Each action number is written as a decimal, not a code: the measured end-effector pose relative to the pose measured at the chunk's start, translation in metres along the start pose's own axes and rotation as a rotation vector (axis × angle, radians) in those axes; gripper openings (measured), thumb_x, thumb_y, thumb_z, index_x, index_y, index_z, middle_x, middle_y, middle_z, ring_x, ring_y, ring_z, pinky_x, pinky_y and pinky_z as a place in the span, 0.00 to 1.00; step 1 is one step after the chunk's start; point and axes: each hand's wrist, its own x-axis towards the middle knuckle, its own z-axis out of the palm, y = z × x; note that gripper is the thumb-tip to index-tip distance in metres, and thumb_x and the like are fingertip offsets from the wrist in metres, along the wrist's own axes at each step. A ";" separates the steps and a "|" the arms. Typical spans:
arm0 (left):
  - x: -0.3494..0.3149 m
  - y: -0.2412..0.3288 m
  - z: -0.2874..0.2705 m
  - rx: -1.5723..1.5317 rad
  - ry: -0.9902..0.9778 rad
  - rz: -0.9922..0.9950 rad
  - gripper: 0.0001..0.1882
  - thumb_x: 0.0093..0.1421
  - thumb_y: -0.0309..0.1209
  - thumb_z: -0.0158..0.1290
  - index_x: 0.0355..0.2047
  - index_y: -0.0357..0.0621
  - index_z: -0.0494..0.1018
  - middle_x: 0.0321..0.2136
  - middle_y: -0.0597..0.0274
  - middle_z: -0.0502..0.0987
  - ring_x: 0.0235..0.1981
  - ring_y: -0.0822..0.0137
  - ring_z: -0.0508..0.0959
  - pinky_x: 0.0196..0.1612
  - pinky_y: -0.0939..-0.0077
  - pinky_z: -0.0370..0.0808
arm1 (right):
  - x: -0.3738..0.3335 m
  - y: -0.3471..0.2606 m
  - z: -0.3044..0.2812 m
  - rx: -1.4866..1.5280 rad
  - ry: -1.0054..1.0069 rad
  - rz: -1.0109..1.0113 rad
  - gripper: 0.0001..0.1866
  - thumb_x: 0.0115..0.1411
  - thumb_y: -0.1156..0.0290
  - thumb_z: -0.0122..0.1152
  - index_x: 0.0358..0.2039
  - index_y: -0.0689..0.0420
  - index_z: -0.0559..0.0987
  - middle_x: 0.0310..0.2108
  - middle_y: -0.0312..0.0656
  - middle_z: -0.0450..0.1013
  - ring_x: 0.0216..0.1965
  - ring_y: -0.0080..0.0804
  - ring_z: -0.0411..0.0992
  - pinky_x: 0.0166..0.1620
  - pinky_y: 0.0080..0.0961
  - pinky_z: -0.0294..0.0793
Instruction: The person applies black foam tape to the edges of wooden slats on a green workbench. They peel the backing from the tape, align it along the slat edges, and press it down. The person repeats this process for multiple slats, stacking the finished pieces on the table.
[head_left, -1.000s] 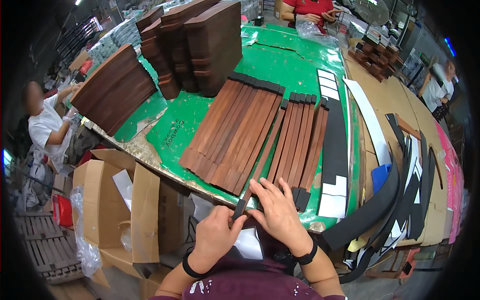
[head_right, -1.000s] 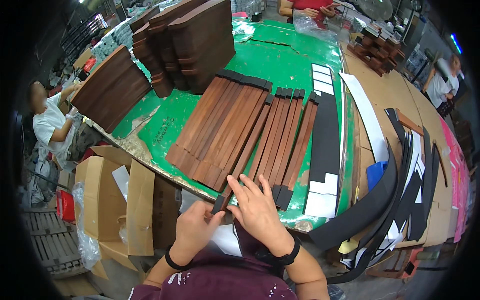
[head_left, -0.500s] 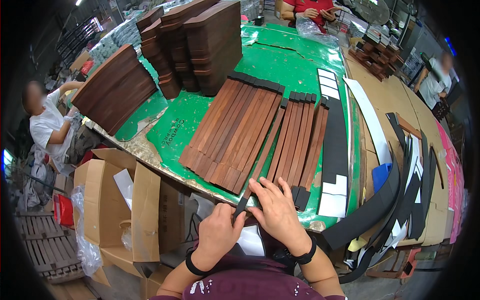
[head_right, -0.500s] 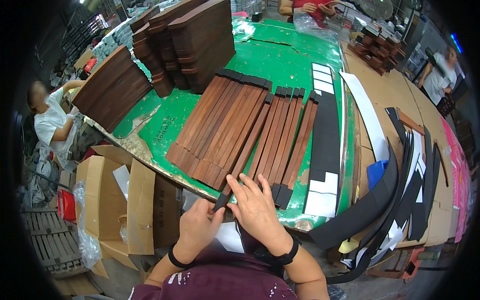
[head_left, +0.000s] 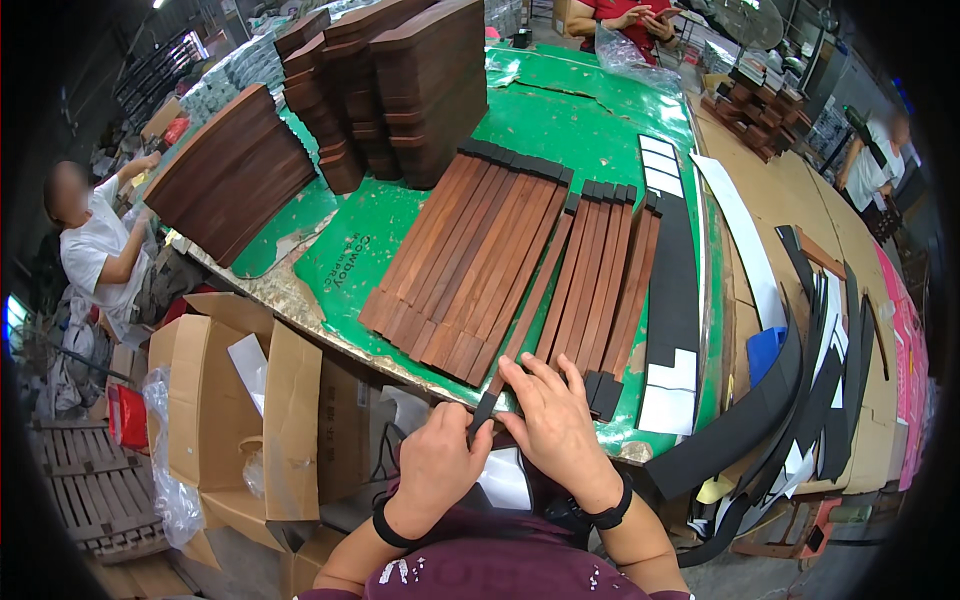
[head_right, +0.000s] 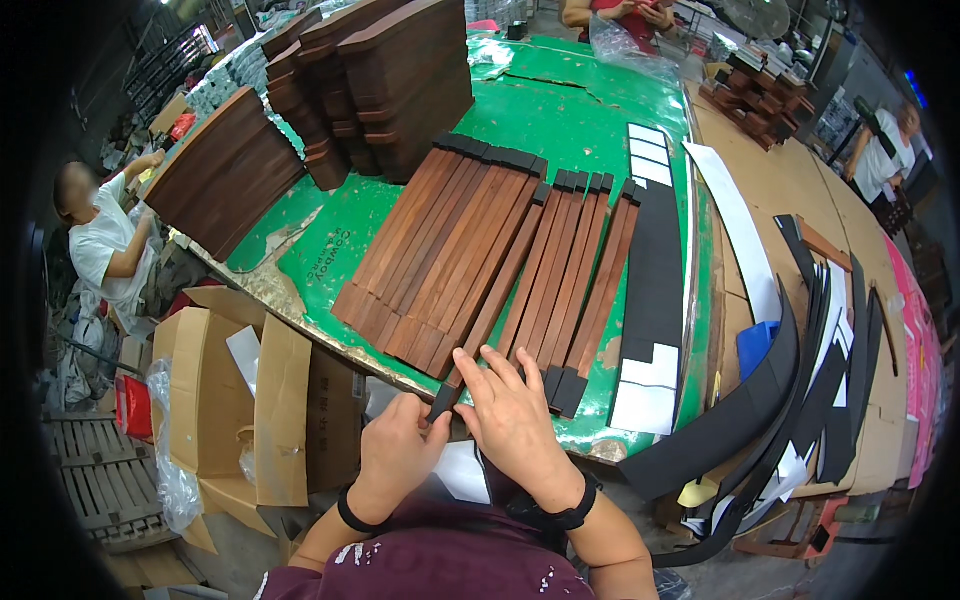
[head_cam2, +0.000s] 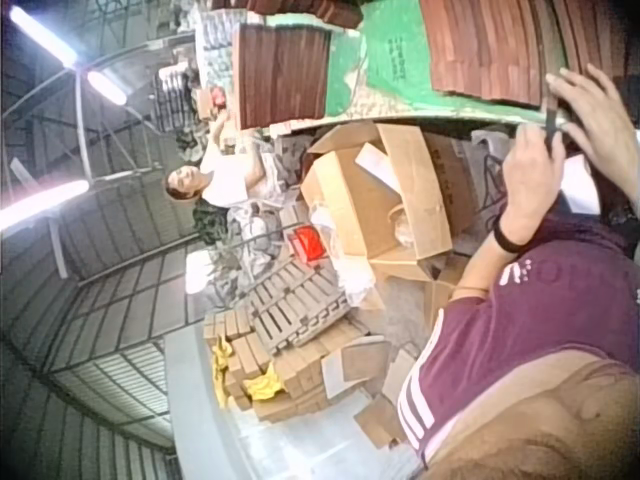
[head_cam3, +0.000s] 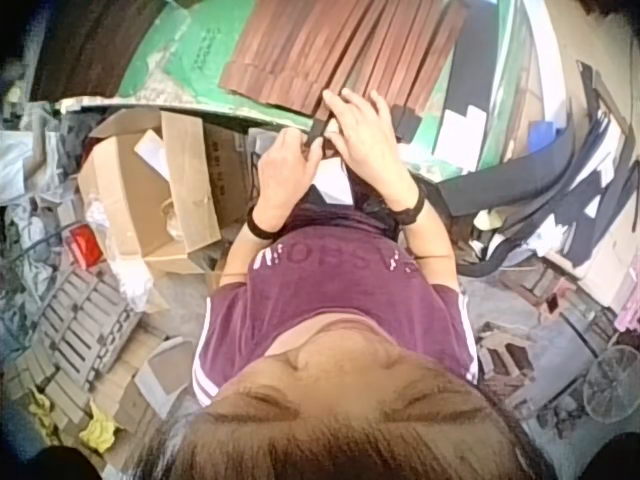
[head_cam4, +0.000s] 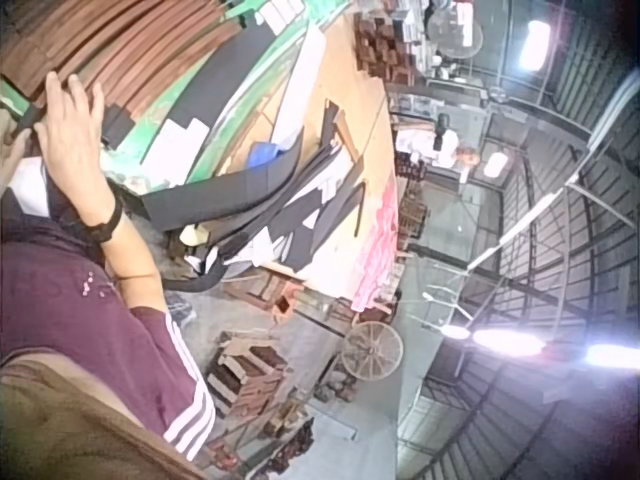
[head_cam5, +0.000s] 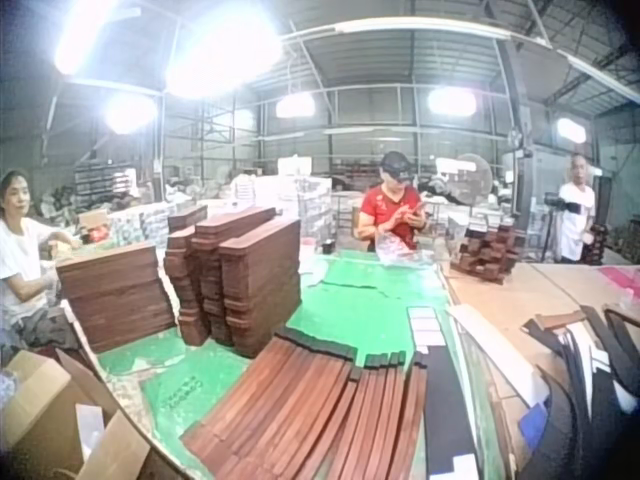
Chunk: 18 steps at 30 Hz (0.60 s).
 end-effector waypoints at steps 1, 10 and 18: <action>0.000 0.000 0.000 0.009 -0.001 0.002 0.16 0.60 0.33 0.70 0.31 0.42 0.72 0.26 0.57 0.77 0.24 0.55 0.82 0.27 0.62 0.78 | 0.000 0.000 0.000 0.000 0.000 0.000 0.42 0.59 0.69 0.76 0.72 0.58 0.69 0.54 0.46 0.80 0.66 0.47 0.72 0.71 0.57 0.61; 0.000 0.001 -0.003 0.025 -0.041 -0.003 0.16 0.60 0.35 0.70 0.33 0.42 0.73 0.29 0.55 0.78 0.26 0.51 0.82 0.28 0.59 0.79 | 0.001 -0.003 -0.002 -0.010 0.008 -0.003 0.41 0.58 0.69 0.76 0.71 0.59 0.70 0.55 0.45 0.80 0.66 0.47 0.72 0.71 0.57 0.62; -0.002 0.003 -0.004 0.037 -0.016 -0.003 0.15 0.59 0.34 0.71 0.32 0.43 0.74 0.28 0.58 0.79 0.25 0.55 0.83 0.28 0.61 0.79 | 0.000 -0.001 -0.001 -0.011 0.023 -0.007 0.41 0.58 0.69 0.76 0.71 0.59 0.70 0.54 0.46 0.80 0.65 0.47 0.72 0.71 0.57 0.62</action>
